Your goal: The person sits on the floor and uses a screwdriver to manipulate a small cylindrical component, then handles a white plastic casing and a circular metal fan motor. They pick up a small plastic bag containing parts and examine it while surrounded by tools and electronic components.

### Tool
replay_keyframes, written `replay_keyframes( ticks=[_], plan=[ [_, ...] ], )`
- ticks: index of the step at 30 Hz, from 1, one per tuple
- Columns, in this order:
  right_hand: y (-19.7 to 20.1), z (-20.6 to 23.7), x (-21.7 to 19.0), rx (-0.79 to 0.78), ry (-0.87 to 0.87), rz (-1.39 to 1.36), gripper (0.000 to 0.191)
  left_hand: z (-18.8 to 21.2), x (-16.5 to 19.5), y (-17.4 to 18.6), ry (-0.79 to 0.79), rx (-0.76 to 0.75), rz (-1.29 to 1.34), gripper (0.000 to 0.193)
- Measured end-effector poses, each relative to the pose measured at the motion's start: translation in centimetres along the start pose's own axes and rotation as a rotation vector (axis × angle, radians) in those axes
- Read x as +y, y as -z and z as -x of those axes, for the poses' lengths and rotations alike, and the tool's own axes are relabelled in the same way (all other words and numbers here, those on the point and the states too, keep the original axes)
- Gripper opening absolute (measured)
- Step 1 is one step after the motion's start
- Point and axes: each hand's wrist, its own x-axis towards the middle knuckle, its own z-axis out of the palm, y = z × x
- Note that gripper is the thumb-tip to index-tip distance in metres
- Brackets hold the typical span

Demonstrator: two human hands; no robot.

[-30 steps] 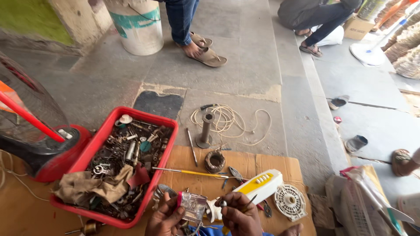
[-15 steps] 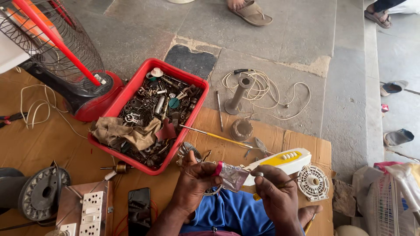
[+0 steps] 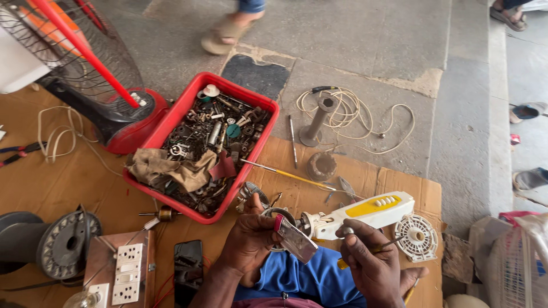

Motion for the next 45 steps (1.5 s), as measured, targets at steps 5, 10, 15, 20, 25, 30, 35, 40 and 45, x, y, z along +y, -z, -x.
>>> replay_keyframes(
  ticks=[5,10,15,20,25,30,35,40,45],
  plan=[
    [0.3,0.2,0.2,0.002,-0.012,0.018,0.03,0.0,-0.3,0.7,0.061,0.095,0.111,0.028],
    [0.6,0.3,0.3,-0.032,0.001,0.02,0.029,0.0,-0.2,1.0,0.086,0.078,0.215,0.023],
    [-0.8,0.3,-1.0,-0.055,0.01,0.093,0.031,-0.3,0.0,-0.2,0.096,0.241,0.044,0.025],
    [-3.9,0.0,-2.3,-0.245,0.33,0.646,0.029,-0.7,0.0,-2.4,0.143,0.359,-0.23,0.029],
    [-6.0,-1.2,-2.8,-0.174,0.145,0.918,0.026,-0.2,0.0,-3.9,0.223,0.294,-0.363,0.028],
    [-6.2,-1.6,-3.1,-0.196,0.147,1.044,0.024,-0.3,0.0,-4.1,0.248,0.262,-0.351,0.028],
    [-6.1,-1.9,-2.9,-0.285,0.115,1.06,0.02,-0.5,-0.4,-3.4,0.269,0.285,-0.231,0.029],
    [-5.8,-2.3,-2.1,-0.219,-0.044,1.035,0.021,-0.4,-0.7,-2.9,0.269,0.266,-0.244,0.034],
    [-4.7,-2.2,-0.8,-0.131,-0.309,0.894,0.02,0.1,-0.7,-2.7,0.368,0.287,-0.242,0.041]
  ],
)
